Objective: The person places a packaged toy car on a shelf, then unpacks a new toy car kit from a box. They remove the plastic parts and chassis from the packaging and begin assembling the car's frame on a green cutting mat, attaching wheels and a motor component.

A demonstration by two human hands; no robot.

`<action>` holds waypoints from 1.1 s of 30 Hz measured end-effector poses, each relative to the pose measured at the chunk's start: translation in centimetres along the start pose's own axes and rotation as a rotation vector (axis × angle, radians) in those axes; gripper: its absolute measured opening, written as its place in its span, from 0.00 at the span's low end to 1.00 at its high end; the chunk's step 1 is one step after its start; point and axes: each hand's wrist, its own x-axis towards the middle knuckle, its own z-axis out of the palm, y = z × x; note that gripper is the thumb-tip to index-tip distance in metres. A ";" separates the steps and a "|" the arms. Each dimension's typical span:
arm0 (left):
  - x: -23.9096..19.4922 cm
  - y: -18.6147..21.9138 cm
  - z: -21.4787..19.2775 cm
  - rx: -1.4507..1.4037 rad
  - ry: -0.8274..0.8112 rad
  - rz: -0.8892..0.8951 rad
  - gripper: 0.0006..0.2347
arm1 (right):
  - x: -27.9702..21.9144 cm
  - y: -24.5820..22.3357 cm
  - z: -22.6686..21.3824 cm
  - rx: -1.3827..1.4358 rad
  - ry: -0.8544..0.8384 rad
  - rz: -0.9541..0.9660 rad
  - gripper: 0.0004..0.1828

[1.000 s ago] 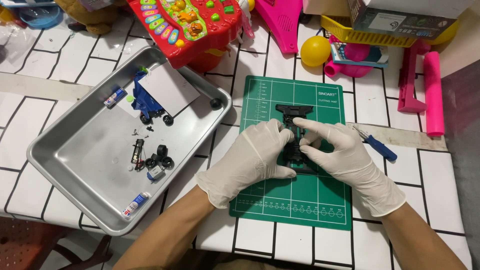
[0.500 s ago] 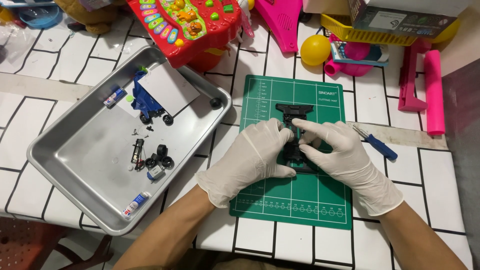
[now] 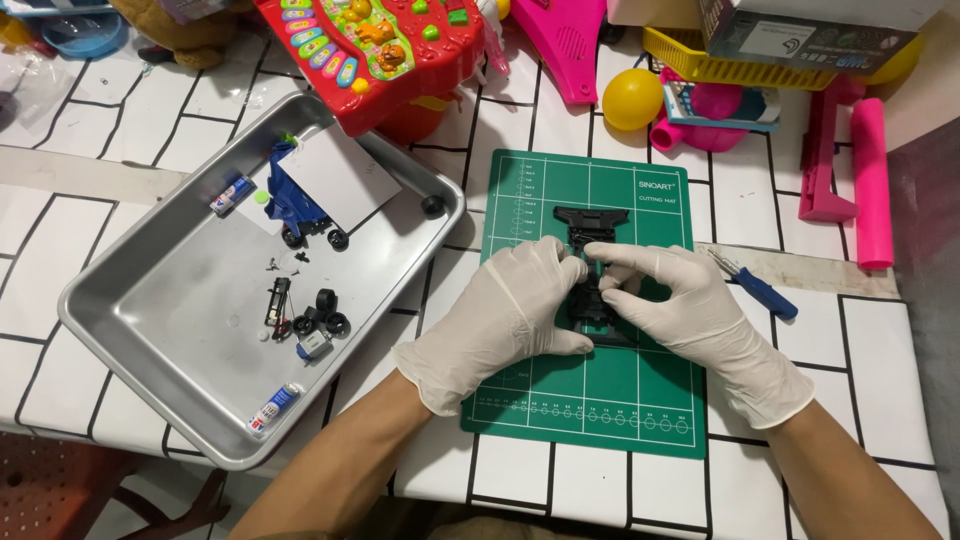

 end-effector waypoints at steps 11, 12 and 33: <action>0.0 0.0 0.2 0.038 0.031 0.011 0.28 | 0.2 -0.2 -0.3 0.014 -0.020 -0.004 0.28; 0.0 0.1 0.1 0.036 0.023 0.005 0.27 | 0.2 -0.2 -0.3 0.006 -0.018 -0.005 0.28; -0.2 0.0 0.3 0.031 0.057 0.025 0.29 | -0.3 1.6 0.0 -0.193 0.017 -0.155 0.28</action>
